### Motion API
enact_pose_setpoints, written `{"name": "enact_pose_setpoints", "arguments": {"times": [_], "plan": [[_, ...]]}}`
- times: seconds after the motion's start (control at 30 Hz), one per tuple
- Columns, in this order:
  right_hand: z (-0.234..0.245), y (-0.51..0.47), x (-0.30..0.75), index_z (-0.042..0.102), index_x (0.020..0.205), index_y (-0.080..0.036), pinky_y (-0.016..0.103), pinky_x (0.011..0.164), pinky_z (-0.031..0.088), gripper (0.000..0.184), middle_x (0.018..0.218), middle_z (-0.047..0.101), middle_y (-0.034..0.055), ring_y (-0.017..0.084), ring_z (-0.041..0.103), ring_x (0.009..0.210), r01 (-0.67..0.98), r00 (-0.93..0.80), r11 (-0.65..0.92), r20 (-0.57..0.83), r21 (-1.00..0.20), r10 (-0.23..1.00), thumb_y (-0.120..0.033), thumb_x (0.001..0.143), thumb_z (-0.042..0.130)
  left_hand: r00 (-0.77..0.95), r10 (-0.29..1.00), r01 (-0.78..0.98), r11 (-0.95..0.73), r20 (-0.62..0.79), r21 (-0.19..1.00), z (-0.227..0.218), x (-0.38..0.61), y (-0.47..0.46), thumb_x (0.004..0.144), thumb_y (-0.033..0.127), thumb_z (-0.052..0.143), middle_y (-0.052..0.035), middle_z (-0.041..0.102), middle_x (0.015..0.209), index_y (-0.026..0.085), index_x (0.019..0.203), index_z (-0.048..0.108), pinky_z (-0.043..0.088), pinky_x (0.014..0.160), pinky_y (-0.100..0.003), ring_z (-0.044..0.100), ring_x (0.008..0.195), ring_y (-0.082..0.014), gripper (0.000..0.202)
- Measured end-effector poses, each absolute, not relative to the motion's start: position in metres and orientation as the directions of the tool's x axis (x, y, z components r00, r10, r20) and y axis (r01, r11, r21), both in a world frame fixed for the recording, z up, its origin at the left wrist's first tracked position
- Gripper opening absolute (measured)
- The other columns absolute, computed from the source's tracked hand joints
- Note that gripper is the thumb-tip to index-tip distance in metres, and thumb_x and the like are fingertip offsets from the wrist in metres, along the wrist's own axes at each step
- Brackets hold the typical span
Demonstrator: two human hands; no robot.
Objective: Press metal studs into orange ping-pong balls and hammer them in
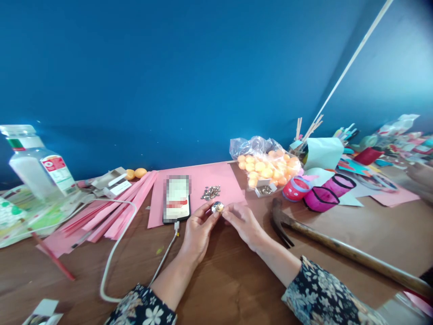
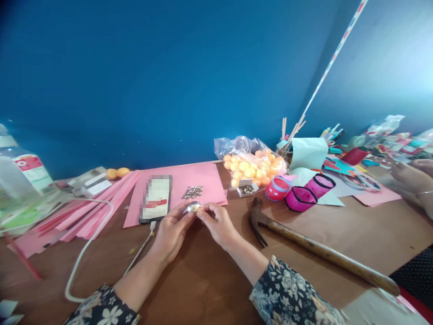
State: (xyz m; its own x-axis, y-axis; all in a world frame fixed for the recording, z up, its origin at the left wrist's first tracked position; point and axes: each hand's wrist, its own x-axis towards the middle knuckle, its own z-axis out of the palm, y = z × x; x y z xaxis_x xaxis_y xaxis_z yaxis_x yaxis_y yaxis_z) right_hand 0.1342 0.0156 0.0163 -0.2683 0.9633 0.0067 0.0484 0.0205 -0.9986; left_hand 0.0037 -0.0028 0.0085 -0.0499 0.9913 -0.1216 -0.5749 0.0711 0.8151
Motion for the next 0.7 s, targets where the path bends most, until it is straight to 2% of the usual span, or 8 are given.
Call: {"name": "enact_pose_setpoints", "arguments": {"times": [0.47, 0.57, 0.7], "plan": [[0.0193, 0.0158, 0.1362, 0.057, 0.076, -0.014, 0.023, 0.062, 0.038, 0.022, 0.069, 0.054, -0.001, 0.011, 0.048, 0.066, 0.063, -0.282, 0.025, 0.007, -0.998, 0.959, -0.035, 0.079, 0.055, -0.074, 0.993, -0.531, 0.041, -0.094, 0.846, 0.0028, 0.0031, -0.0022, 0.066, 0.019, 0.069, -0.0066, 0.066, 0.104, 0.018, 0.11, 0.058, 0.038, 0.095, -0.037, 0.058, 0.099, -0.0188, 0.045], [0.0204, 0.0164, 0.1373, 0.057, 0.073, -0.014, 0.022, 0.062, 0.037, 0.021, 0.067, 0.054, -0.0017, 0.01, 0.047, 0.064, 0.02, -0.295, -0.006, -0.012, -1.0, 0.956, -0.034, 0.078, 0.058, -0.093, 0.992, -0.476, 0.026, -0.08, 0.879, 0.0037, 0.0031, -0.003, 0.066, 0.021, 0.069, -0.0069, 0.066, 0.104, 0.017, 0.11, 0.058, 0.04, 0.094, -0.036, 0.058, 0.099, -0.0196, 0.045], [0.0197, 0.0166, 0.1381, 0.059, 0.071, -0.013, 0.022, 0.062, 0.037, 0.022, 0.066, 0.055, -0.0015, 0.009, 0.048, 0.063, -0.045, -0.301, -0.058, -0.042, -0.997, 0.953, -0.035, 0.075, 0.061, -0.142, 0.989, -0.315, -0.005, -0.042, 0.949, 0.0049, 0.0026, -0.004, 0.067, 0.023, 0.068, -0.0073, 0.065, 0.107, 0.017, 0.106, 0.06, 0.042, 0.093, -0.035, 0.057, 0.103, -0.0208, 0.04]]}}
